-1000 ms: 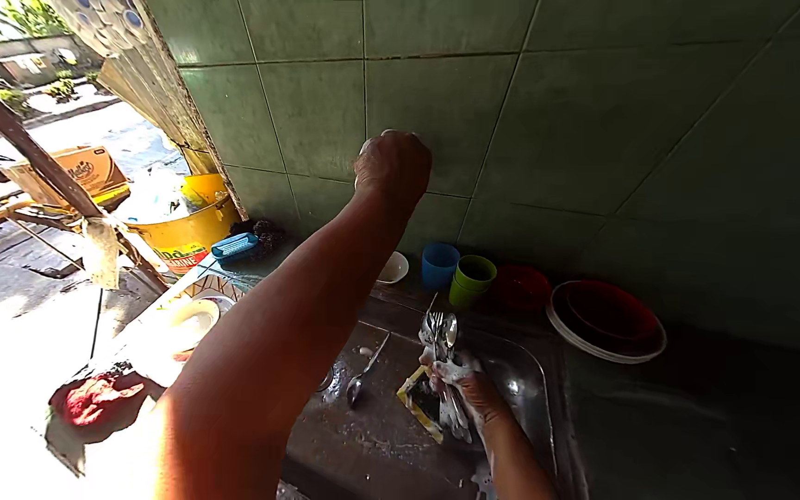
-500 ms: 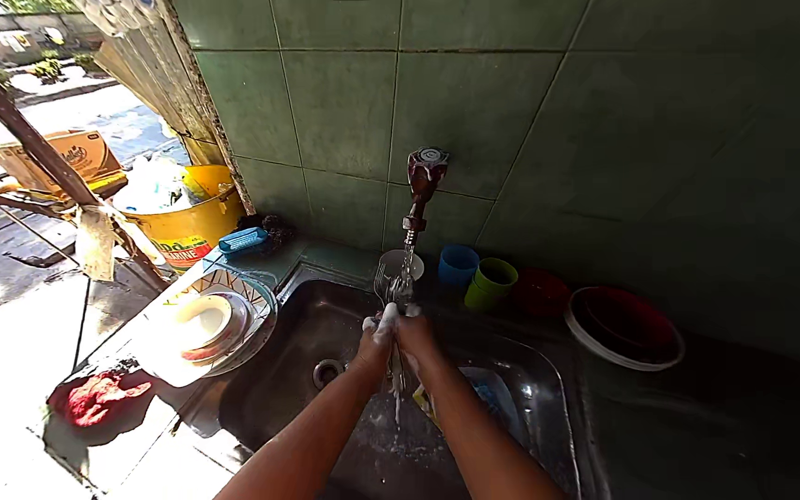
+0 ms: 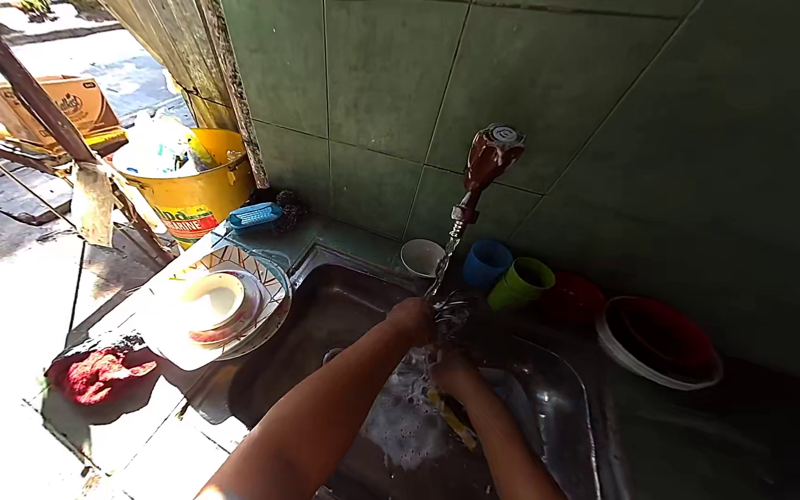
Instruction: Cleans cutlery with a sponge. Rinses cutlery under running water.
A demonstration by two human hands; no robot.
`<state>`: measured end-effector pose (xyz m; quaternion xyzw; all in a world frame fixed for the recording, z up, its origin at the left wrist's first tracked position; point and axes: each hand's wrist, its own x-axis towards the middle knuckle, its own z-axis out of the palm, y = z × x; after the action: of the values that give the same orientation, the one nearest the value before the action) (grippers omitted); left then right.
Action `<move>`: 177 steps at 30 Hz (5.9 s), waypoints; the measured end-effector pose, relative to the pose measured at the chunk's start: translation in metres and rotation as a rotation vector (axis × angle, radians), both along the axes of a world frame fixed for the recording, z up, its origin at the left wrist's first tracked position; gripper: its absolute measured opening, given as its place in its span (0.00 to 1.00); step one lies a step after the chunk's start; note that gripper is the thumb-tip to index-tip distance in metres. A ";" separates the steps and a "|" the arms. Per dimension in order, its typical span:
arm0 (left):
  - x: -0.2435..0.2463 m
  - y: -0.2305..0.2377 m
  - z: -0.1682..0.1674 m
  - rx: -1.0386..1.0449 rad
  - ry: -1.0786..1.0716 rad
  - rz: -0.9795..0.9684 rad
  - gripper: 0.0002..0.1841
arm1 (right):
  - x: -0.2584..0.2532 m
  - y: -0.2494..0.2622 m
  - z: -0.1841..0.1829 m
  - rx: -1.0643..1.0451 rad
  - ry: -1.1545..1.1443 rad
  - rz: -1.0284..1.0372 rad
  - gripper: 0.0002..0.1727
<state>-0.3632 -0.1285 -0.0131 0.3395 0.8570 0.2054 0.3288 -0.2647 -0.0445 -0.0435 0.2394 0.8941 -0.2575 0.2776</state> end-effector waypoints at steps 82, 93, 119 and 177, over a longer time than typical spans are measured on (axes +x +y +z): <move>-0.002 -0.022 0.008 0.473 -0.947 0.480 0.06 | 0.057 0.067 0.000 -0.342 0.699 -0.370 0.51; 0.013 -0.082 -0.038 0.612 -1.059 0.370 0.04 | -0.060 -0.016 -0.001 -0.526 0.949 -0.380 0.18; 0.033 -0.057 -0.060 0.883 -1.121 0.448 0.11 | -0.054 0.045 0.019 -1.179 0.737 -0.233 0.20; 0.027 -0.071 -0.043 0.662 -0.892 0.220 0.14 | -0.034 -0.005 0.000 -1.213 1.009 -0.853 0.22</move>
<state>-0.3366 -0.1998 -0.0563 0.2136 0.5552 0.6197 0.5120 -0.2985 -0.0495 -0.0437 0.2217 0.4551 -0.8414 -0.1891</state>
